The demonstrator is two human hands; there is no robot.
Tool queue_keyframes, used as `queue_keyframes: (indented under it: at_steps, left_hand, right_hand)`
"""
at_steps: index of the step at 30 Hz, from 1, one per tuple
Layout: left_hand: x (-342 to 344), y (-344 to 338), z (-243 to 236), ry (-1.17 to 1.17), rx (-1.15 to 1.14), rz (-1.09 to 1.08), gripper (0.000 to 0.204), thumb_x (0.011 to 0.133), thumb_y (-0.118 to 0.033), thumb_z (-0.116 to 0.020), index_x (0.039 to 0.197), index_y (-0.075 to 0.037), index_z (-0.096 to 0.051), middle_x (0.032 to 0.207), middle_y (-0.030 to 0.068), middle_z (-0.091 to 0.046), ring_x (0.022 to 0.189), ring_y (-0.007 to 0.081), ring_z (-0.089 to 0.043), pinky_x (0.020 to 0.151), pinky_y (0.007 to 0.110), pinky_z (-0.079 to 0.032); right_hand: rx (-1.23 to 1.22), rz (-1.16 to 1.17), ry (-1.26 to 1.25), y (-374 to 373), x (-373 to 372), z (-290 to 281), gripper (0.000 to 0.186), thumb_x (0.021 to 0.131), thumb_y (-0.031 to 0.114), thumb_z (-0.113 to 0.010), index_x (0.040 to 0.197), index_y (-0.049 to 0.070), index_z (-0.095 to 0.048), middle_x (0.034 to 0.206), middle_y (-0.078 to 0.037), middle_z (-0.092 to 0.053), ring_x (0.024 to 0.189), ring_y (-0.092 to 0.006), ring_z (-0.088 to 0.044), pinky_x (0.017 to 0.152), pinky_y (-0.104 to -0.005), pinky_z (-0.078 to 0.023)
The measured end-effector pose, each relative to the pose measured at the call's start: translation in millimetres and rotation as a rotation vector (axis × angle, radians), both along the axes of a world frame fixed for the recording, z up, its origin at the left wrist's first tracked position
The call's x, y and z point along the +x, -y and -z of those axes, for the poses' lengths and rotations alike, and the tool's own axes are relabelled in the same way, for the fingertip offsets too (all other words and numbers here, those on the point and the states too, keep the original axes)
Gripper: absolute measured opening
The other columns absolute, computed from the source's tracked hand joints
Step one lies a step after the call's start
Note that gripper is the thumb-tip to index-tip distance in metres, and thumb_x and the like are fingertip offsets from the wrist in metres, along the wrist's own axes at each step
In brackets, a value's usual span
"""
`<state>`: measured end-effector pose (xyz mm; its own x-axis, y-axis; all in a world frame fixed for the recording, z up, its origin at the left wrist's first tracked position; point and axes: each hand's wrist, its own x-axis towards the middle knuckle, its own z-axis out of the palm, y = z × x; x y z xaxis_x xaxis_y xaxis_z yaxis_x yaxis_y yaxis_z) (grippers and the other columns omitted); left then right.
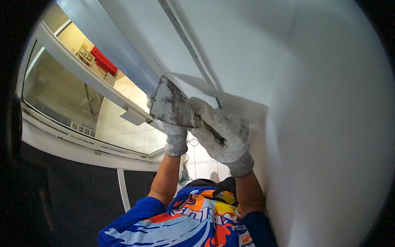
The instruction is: The person applies putty to a wall using a scraper and a long straightedge to smooth out the surface and fill gaps.
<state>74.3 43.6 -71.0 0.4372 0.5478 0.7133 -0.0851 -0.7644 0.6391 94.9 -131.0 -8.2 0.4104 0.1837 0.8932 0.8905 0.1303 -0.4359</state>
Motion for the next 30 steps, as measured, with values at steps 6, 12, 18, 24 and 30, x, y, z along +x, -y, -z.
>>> queue_keyframes:
  at_steps: [6, 12, 18, 24, 30]
  left_hand:
    - [-4.2, 12.3, -19.5, 0.140, -0.202, 0.178, 0.082, 0.098, -0.060, -0.023, 0.140, 0.010, -0.034, 0.136, 0.0254, -0.044, 0.130, 0.0324, -0.041, 0.109, 0.043, -0.030]
    - [-5.5, 8.2, -7.4, 0.120, -0.218, 0.189, 0.081, 0.097, -0.060, -0.027, 0.140, 0.009, -0.033, 0.136, 0.0246, -0.043, 0.130, 0.0318, -0.040, 0.109, 0.043, -0.030]
    - [2.6, 5.4, -8.4, 0.142, -0.161, 0.177, 0.079, 0.097, -0.058, -0.033, 0.141, 0.008, -0.031, 0.135, 0.0233, -0.042, 0.129, 0.0317, -0.040, 0.109, 0.044, -0.030]
    - [0.0, -37.3, 61.1, -0.058, 0.206, -0.289, 0.068, 0.095, -0.050, -0.041, 0.137, 0.003, -0.036, 0.131, 0.0243, -0.040, 0.125, 0.0377, -0.040, 0.105, 0.051, -0.030]
    - [3.3, -3.6, 7.2, 0.187, -0.339, 0.382, 0.085, 0.097, -0.062, -0.031, 0.145, 0.007, -0.024, 0.144, 0.0223, -0.035, 0.135, 0.0289, -0.035, 0.112, 0.042, -0.027]
  right_hand:
    - [-0.027, -0.029, -0.051, 3.3, -0.8, -6.5, 0.050, 0.074, 0.015, -0.080, 0.118, -0.003, -0.064, 0.104, -0.018, -0.070, 0.081, -0.0227, -0.071, 0.074, -0.0321, -0.056]
    - [-0.026, 0.007, -0.041, -1.6, -1.4, -17.0, 0.049, 0.075, 0.015, -0.079, 0.118, -0.003, -0.064, 0.104, -0.018, -0.070, 0.082, -0.0241, -0.071, 0.073, -0.0318, -0.056]
    - [-0.011, -0.021, -0.058, 5.0, -5.1, 4.0, 0.049, 0.073, 0.012, -0.080, 0.117, -0.003, -0.064, 0.105, -0.016, -0.070, 0.085, -0.0233, -0.071, 0.074, -0.0315, -0.056]
    - [-0.114, 0.093, -0.019, 4.9, -3.8, -13.4, 0.052, 0.071, 0.014, -0.080, 0.118, 0.000, -0.065, 0.101, -0.014, -0.071, 0.082, -0.0225, -0.071, 0.072, -0.0315, -0.056]
    - [-0.058, 0.060, -0.008, 5.1, 4.4, -9.5, 0.053, 0.070, 0.016, -0.081, 0.119, 0.002, -0.065, 0.092, -0.014, -0.071, 0.077, -0.0223, -0.070, 0.069, -0.0314, -0.056]
